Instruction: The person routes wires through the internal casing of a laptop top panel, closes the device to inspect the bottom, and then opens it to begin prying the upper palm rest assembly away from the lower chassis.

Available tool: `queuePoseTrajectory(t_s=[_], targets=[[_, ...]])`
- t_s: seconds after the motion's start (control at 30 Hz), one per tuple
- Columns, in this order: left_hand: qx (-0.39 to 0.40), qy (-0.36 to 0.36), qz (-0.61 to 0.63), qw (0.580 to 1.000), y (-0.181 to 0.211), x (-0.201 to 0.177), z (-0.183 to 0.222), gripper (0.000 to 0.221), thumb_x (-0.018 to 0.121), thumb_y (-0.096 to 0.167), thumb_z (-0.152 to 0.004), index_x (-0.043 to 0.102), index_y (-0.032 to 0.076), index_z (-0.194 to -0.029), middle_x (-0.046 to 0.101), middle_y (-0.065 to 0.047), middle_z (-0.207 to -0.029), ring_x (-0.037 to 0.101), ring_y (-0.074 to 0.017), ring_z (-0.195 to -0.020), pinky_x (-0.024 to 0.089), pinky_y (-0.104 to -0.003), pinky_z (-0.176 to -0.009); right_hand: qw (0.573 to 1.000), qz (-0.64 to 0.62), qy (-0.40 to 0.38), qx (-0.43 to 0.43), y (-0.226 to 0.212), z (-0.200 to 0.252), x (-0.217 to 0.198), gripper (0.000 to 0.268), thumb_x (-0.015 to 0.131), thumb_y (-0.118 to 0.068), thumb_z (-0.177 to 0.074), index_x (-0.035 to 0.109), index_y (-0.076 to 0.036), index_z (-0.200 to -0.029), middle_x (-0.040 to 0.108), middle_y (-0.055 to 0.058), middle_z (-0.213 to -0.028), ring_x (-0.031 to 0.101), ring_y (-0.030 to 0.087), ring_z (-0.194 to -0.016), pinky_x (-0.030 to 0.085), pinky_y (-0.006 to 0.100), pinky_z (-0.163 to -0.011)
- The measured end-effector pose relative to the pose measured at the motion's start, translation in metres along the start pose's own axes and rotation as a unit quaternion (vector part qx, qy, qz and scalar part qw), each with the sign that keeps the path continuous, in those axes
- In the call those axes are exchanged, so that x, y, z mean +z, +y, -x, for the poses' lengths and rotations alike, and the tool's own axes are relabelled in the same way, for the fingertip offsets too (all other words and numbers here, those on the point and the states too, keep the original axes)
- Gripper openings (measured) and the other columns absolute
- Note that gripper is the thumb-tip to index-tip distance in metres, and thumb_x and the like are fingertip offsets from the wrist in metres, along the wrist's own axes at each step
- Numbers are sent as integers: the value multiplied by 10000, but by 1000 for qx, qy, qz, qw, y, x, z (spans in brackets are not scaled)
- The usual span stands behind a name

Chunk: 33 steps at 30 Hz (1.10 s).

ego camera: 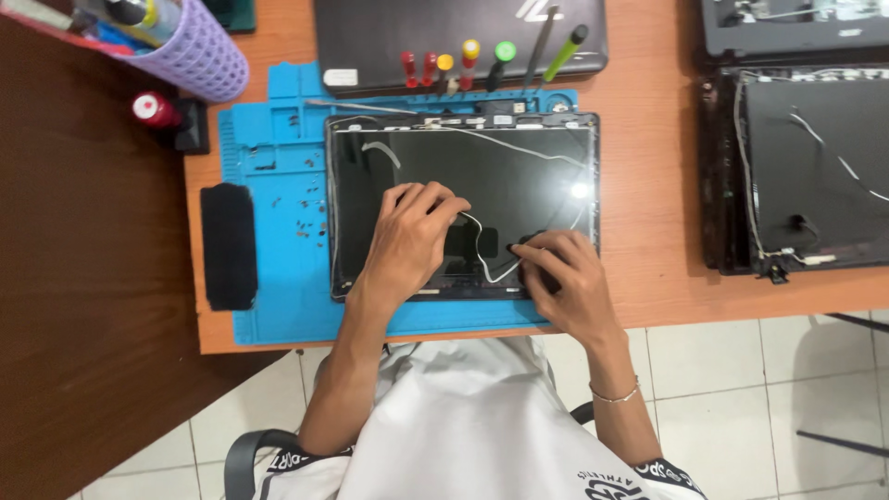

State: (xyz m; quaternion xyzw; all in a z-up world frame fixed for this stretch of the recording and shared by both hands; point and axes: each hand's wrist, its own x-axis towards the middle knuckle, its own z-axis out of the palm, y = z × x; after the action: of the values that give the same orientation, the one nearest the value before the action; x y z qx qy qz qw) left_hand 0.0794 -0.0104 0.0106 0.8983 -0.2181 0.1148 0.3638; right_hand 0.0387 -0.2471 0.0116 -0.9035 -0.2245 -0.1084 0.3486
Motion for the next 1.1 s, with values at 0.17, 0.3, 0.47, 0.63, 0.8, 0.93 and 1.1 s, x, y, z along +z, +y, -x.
queuePoseTrajectory(t_s=[0.17, 0.3, 0.47, 0.63, 0.8, 0.93, 1.1], targets=[[-46, 50, 19, 997, -1, -40, 27, 197, 667, -20, -894, 719, 62, -1065, 669, -59, -1024, 636, -272, -1030, 446, -424, -984, 1000, -16, 8, 1, -2, -4, -2, 408, 602, 161, -742, 745, -32, -1073, 691, 95, -1064, 626, 271, -1038, 513, 390, -903], [-152, 54, -16, 987, -4, -73, 60, 87, 677, 50, -957, 720, 60, -1033, 665, -59, -963, 642, -265, -980, 448, -418, -917, 999, -44, 6, 30, -11, -11, 3, 347, 632, 137, -790, 743, -29, -1074, 695, 90, -1066, 614, 263, -961, 519, 366, -821], [-239, 4, -40, 970, -10, -92, 103, 140, 646, 56, -962, 736, 86, -1065, 667, -40, -966, 637, -241, -968, 445, -413, -908, 995, -51, -52, -65, -39, -28, 25, 223, 786, -46, -836, 738, -49, -1053, 686, 77, -1040, 622, 264, -959, 493, 392, -847], [-218, -4, -39, 975, -11, -84, 129, 227, 672, 61, -887, 752, 99, -1096, 634, -50, -1016, 603, -243, -984, 426, -442, -943, 981, -57, -145, -118, -63, -35, 52, 262, 807, -106, -827, 733, -61, -1074, 681, 58, -1038, 610, 245, -938, 462, 384, -800], [-222, 36, -37, 974, -13, -69, 134, 78, 716, 135, -916, 724, 89, -979, 621, -37, -977, 609, -237, -1015, 436, -434, -963, 968, -70, -191, -148, -74, -39, 68, 285, 810, -126, -824, 717, -55, -1084, 664, 57, -1030, 581, 241, -914, 443, 374, -767], [-225, 52, -12, 973, -10, -67, 134, 67, 715, 138, -927, 700, 77, -950, 616, -36, -935, 617, -230, -980, 437, -418, -956, 958, -72, -206, -186, -79, -33, 78, 299, 798, -125, -813, 702, -68, -1091, 658, 50, -1022, 580, 234, -924, 435, 376, -777], [-194, 104, 5, 975, -9, -67, 123, 60, 718, 125, -947, 676, 83, -938, 639, -8, -880, 624, -203, -890, 435, -393, -929, 944, -85, -204, -243, -81, -23, 94, 256, 804, -131, -829, 672, -90, -1045, 636, 34, -978, 575, 226, -910, 437, 375, -782]])
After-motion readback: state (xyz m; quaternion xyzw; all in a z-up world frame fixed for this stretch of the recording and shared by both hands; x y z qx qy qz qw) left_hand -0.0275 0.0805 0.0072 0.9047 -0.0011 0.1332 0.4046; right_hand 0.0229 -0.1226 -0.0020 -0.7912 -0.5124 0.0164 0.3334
